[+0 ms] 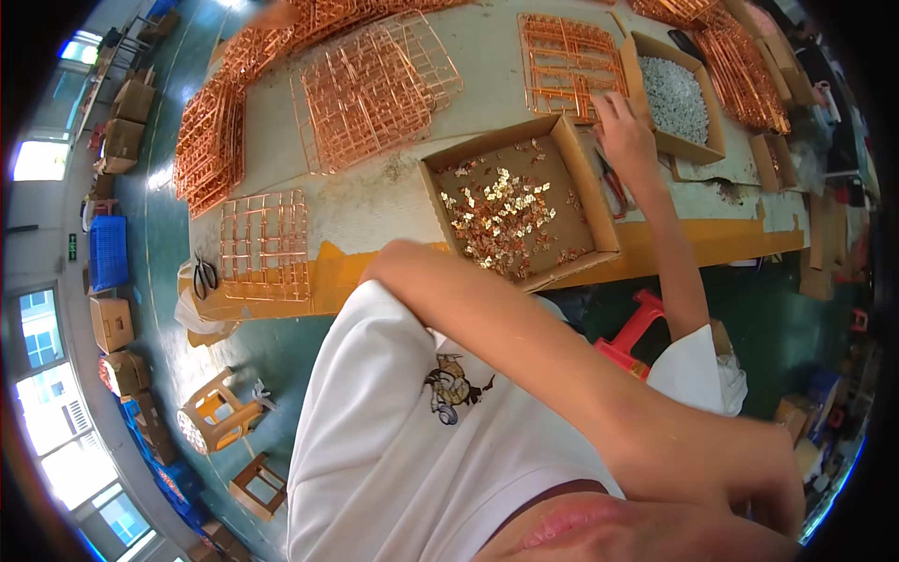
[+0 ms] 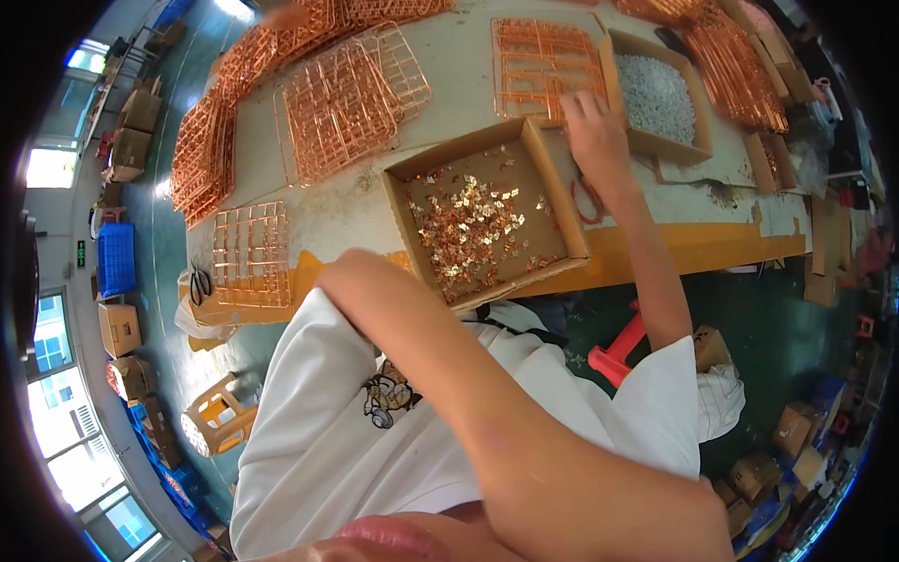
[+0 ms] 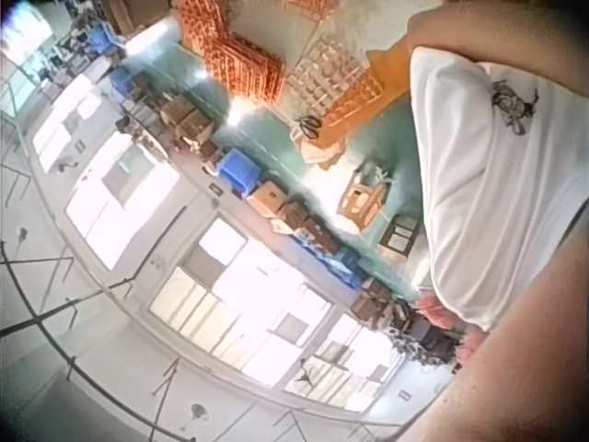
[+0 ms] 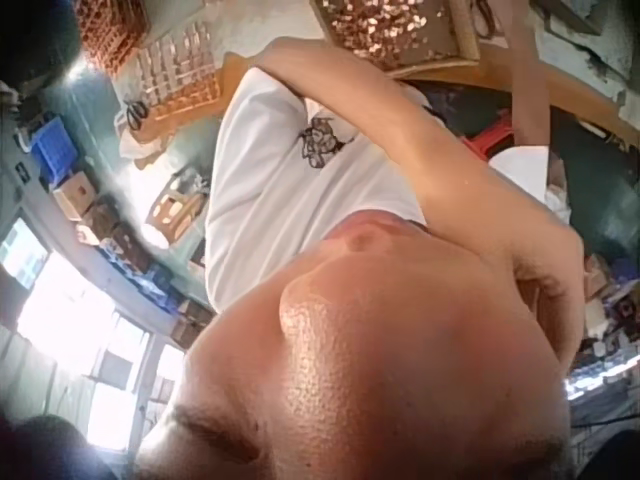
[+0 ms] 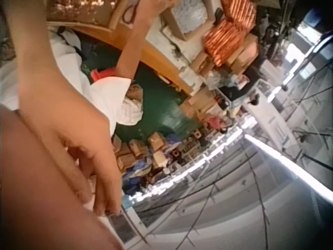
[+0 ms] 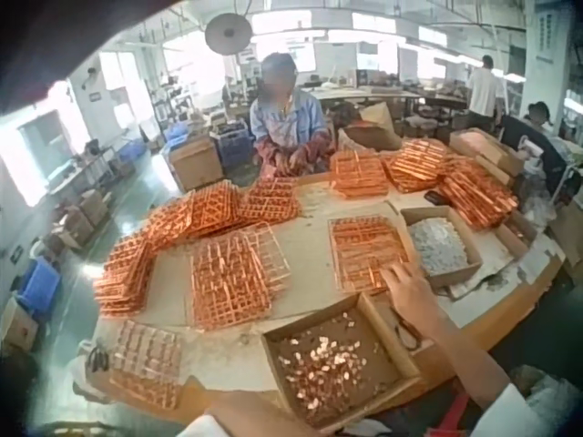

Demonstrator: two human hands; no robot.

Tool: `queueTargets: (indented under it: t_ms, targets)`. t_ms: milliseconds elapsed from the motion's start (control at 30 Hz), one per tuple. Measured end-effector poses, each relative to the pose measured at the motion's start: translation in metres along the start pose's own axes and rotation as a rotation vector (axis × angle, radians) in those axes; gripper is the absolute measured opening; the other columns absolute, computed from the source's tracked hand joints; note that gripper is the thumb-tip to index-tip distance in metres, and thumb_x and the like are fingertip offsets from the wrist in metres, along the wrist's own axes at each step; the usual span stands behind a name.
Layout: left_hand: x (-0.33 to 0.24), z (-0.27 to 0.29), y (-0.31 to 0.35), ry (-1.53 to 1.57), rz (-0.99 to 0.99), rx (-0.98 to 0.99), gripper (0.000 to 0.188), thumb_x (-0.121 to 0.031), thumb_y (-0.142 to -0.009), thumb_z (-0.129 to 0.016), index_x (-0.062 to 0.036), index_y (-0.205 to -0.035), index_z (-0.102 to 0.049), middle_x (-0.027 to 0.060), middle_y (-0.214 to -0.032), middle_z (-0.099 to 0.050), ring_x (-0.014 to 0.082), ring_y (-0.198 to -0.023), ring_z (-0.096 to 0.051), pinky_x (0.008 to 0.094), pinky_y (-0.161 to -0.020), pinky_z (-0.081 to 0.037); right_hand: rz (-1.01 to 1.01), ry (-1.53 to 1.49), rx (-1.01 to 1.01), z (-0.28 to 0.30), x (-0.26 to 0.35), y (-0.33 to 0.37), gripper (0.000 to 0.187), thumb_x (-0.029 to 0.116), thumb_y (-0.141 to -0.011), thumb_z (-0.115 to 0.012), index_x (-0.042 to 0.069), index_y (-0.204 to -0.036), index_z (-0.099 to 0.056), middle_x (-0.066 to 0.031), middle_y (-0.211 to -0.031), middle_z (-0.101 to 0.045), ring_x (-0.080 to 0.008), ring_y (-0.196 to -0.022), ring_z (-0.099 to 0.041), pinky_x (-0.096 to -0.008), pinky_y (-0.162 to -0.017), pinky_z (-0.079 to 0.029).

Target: Trimming small gold-colored components from a plastic frame using snips.

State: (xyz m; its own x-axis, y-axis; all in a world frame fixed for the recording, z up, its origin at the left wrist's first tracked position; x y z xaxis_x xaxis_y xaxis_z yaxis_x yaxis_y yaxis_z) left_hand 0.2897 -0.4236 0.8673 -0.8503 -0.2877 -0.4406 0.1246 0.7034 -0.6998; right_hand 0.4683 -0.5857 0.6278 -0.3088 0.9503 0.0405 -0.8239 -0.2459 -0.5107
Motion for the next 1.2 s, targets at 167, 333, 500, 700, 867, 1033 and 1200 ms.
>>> queueTargets:
  t_ms: [167, 333, 500, 700, 867, 1033, 1200]
  targets:
    - [-0.028, 0.018, 0.110, -1.962, -0.032, -0.566, 0.062, -0.019, -0.078, -0.080, -0.0009, -0.134, -0.061, 0.0186, -0.127, -0.067, 0.0367, -0.102, -0.070, 0.0441, -0.084, -0.060, 0.080, 0.209, 0.098, -0.047, -0.015, -0.003, 0.018, 0.015, -0.086, -0.065, 0.009, -0.104, -0.062, -0.0102, -0.101, -0.063, -0.0320, -0.100, -0.062, -0.0442, -0.085, -0.053]
    - [-0.043, 0.014, 0.257, -2.487, 0.610, -0.931, 0.028, 0.000, -0.086, -0.070, -0.0061, -0.113, -0.074, 0.0092, -0.113, -0.073, 0.0280, -0.093, -0.072, 0.0392, -0.078, -0.058, 0.142, 0.157, 0.076, -0.052, -0.031, 0.007, 0.008, 0.013, -0.086, -0.061, 0.007, -0.087, -0.065, -0.0102, -0.095, -0.065, -0.0298, -0.095, -0.065, -0.0428, -0.082, -0.053]
    - [-0.012, -0.026, 0.345, -2.464, 0.649, -1.452, 0.024, 0.003, -0.085, -0.069, -0.0041, -0.107, -0.074, 0.0096, -0.101, -0.074, 0.0284, -0.090, -0.072, 0.0394, -0.077, -0.057, 0.099, 0.154, 0.046, -0.016, -0.019, -0.024, 0.011, 0.009, -0.083, -0.063, 0.003, -0.092, -0.063, -0.0120, -0.086, -0.066, -0.0326, -0.091, -0.067, -0.0428, -0.081, -0.054]
    - [-0.005, -0.023, 0.327, -2.471, 0.414, -1.511, 0.016, 0.006, -0.091, -0.066, -0.0018, -0.102, -0.075, 0.0112, -0.096, -0.075, 0.0284, -0.088, -0.073, 0.0362, -0.076, -0.057, -0.157, 0.074, 0.157, 0.028, -0.056, -0.099, 0.015, 0.016, -0.092, -0.063, 0.002, -0.097, -0.059, -0.0203, -0.091, -0.069, -0.0371, -0.088, -0.069, -0.0494, -0.072, -0.054]
    - [-0.044, -0.016, 0.291, -2.669, 0.176, -1.391, 0.029, 0.009, -0.085, -0.067, -0.0042, -0.110, -0.074, 0.0125, -0.105, -0.074, 0.0316, -0.096, -0.071, 0.0410, -0.082, -0.057, -0.022, -0.122, -0.508, 0.122, -0.072, -0.170, 0.020, 0.019, -0.103, -0.061, 0.000, -0.098, -0.061, -0.0158, -0.076, -0.060, -0.0328, -0.066, -0.060, -0.0447, -0.062, -0.045]
    - [-0.119, -0.019, 0.256, -2.498, -0.310, -1.297, 0.046, -0.013, -0.092, -0.072, -0.0032, -0.136, -0.062, 0.0135, -0.133, -0.066, 0.0294, -0.124, -0.063, 0.0446, -0.103, -0.050, -0.034, -0.332, -0.218, 0.236, -0.011, -0.171, 0.018, 0.015, -0.104, -0.061, -0.002, -0.104, -0.064, -0.0088, -0.076, -0.068, -0.0155, -0.067, -0.064, -0.0318, -0.061, -0.048]
    - [-0.201, 0.037, 0.210, -1.999, -0.246, -1.083, 0.082, -0.056, -0.094, -0.064, -0.0049, -0.155, -0.044, 0.0175, -0.152, -0.051, 0.0304, -0.142, -0.048, 0.0482, -0.115, -0.039, 0.147, -0.274, -0.175, 0.269, 0.059, -0.151, 0.017, 0.014, -0.103, -0.062, -0.002, -0.100, -0.068, -0.0024, -0.069, -0.063, -0.0075, -0.062, -0.055, -0.0268, -0.057, -0.044]
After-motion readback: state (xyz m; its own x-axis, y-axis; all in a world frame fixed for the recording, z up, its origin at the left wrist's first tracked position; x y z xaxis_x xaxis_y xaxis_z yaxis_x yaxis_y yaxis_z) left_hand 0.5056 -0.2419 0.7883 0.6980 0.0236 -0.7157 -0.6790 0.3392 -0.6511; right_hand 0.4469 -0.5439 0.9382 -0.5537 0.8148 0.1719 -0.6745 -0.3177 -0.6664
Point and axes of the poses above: each hand's wrist, its own y-axis away from the middle knuckle, its own z-axis out of the back of the hand, x = y × z, the point moved 3 cm from there along -y, towards the middle knuckle
